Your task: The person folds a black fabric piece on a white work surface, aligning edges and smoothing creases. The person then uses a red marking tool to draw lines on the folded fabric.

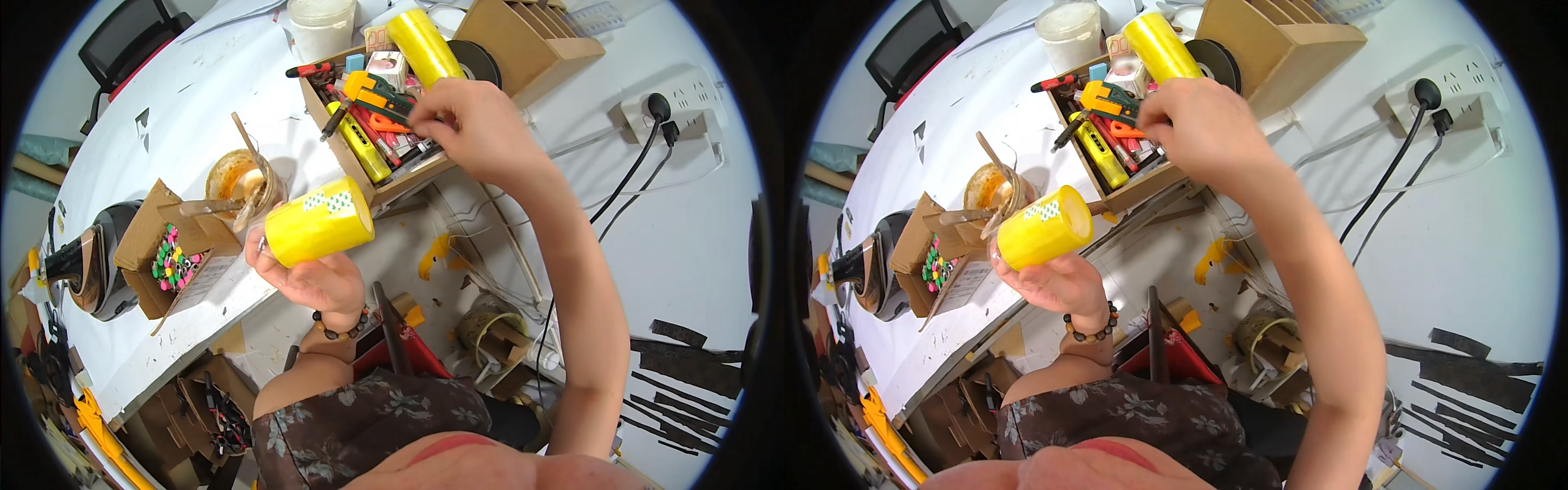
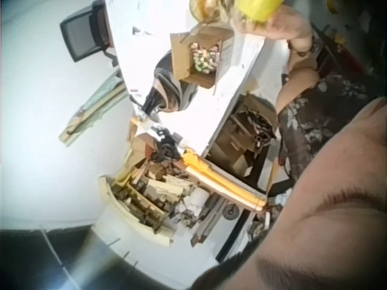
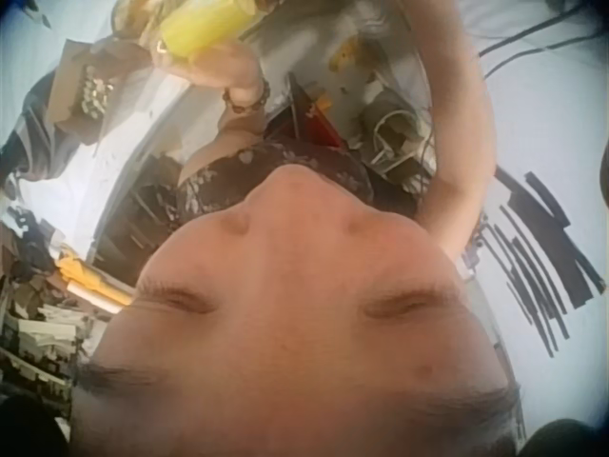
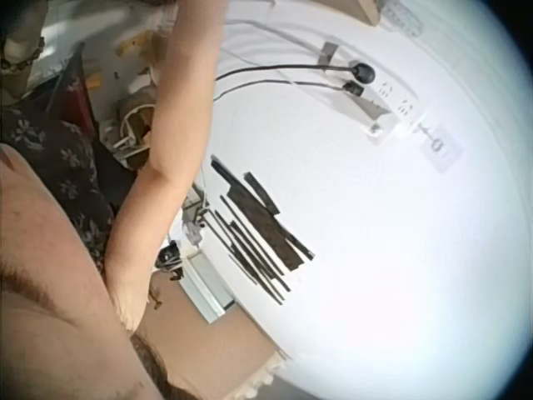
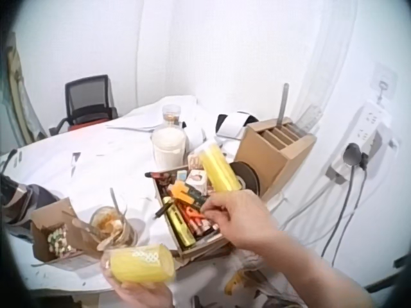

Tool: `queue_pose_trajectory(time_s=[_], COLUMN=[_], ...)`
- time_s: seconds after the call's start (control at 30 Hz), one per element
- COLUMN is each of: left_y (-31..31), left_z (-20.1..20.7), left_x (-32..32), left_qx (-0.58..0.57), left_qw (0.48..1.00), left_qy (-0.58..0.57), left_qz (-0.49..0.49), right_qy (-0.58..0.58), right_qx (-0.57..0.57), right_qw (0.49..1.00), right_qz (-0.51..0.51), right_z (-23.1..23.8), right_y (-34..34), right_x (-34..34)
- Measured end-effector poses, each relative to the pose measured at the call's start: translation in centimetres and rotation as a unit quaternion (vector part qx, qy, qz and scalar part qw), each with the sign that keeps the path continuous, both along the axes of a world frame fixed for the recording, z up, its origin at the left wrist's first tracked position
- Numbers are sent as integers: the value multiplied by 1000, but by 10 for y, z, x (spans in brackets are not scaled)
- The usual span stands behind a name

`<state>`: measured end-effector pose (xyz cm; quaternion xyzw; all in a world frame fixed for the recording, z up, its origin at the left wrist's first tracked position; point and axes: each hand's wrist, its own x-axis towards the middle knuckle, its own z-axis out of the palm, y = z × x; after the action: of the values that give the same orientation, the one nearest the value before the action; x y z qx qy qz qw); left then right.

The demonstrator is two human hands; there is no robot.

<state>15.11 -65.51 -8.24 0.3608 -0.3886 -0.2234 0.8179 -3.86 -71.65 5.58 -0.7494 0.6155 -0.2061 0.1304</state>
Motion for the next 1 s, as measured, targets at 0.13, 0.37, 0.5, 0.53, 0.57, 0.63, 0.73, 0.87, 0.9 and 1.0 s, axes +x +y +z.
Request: queue_pose_trajectory(time_s=[0.13,0.37,0.5,0.53,0.57,0.63,0.73,0.87,0.9,1.0], left_y=[4,9,9,10,11,11,10,10,9,8], left_z=[3,1,-1,-1,0,1,-4,-9,-10,-10], left_x=[2,-2,1,0,-1,-3,-5,-3,-3,-2], left_qx=[16,33,29,31,32,29,19,5,-3,-15], left_qw=[997,997,995,996,997,997,997,998,998,1000], left_qy=[-72,-66,-89,-79,-69,-55,-48,-18,-3,-2], left_qz=[0,-15,-24,-28,-31,-42,-50,-53,-57,-14], right_qy=[274,416,404,404,403,398,373,320,314,268], right_qx=[-73,-110,-120,-133,-146,-164,-170,-157,-160,-146], right_qw=[957,875,882,880,879,881,897,919,920,938], right_qz=[58,223,212,210,208,193,167,167,171,163], right_z=[4,11,10,7,3,3,6,6,6,5], right_y=[2,-19,-17,-16,-13,-10,-8,-10,-10,-5], right_x=[-7,10,-2,-2,-3,-4,-7,-9,-8,1])
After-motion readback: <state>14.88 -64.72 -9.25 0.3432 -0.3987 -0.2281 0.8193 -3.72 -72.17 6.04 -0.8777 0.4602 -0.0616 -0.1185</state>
